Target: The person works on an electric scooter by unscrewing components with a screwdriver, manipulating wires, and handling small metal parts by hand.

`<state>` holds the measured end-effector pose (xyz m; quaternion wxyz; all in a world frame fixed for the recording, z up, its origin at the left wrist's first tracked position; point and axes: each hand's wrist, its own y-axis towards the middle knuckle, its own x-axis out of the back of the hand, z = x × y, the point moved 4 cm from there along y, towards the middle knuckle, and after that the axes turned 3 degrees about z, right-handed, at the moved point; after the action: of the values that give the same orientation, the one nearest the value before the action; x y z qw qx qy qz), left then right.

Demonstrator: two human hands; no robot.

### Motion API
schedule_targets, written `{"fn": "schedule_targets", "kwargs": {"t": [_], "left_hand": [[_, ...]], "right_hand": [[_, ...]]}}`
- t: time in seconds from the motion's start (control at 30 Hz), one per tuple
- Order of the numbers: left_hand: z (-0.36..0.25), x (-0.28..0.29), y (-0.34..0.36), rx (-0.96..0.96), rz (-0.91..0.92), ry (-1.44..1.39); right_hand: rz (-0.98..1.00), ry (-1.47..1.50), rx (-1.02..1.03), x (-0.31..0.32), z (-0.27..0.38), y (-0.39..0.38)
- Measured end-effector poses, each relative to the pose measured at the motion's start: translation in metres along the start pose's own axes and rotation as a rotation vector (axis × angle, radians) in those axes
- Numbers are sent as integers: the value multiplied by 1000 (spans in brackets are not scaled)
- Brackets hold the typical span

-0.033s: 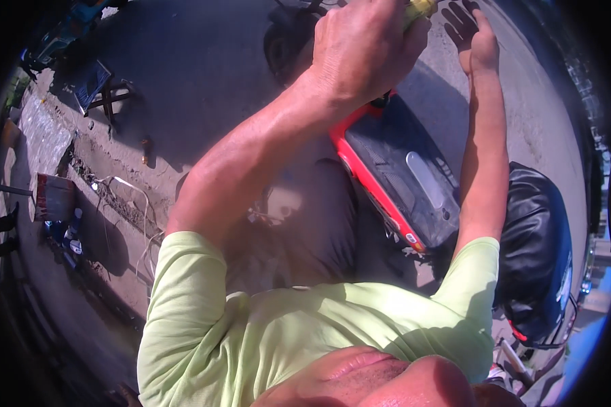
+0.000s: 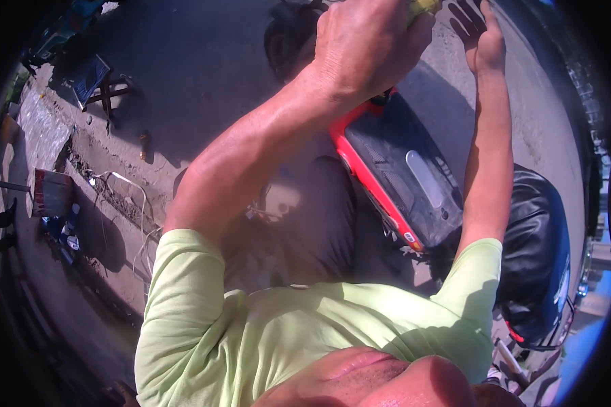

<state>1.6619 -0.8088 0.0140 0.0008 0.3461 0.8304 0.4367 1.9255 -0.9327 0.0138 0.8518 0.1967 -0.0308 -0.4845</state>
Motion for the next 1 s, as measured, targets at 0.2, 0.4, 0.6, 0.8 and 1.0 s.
{"fn": "schedule_targets", "kwargs": {"t": [0.2, 0.4, 0.6, 0.8, 1.0], "left_hand": [[5, 9, 13, -15, -59, -50], [4, 3, 24, -231, -196, 63], [-10, -4, 10, -199, -25, 126], [-10, -4, 17, -292, -166, 111], [-1, 4, 16, -135, -171, 67]], "right_hand": [[327, -221, -50, -23, 31, 25], [339, -374, -4, -26, 44, 21], [367, -389, -27, -14, 54, 42], [387, -400, -85, -16, 54, 41], [378, -465, -114, -22, 53, 38]]}}
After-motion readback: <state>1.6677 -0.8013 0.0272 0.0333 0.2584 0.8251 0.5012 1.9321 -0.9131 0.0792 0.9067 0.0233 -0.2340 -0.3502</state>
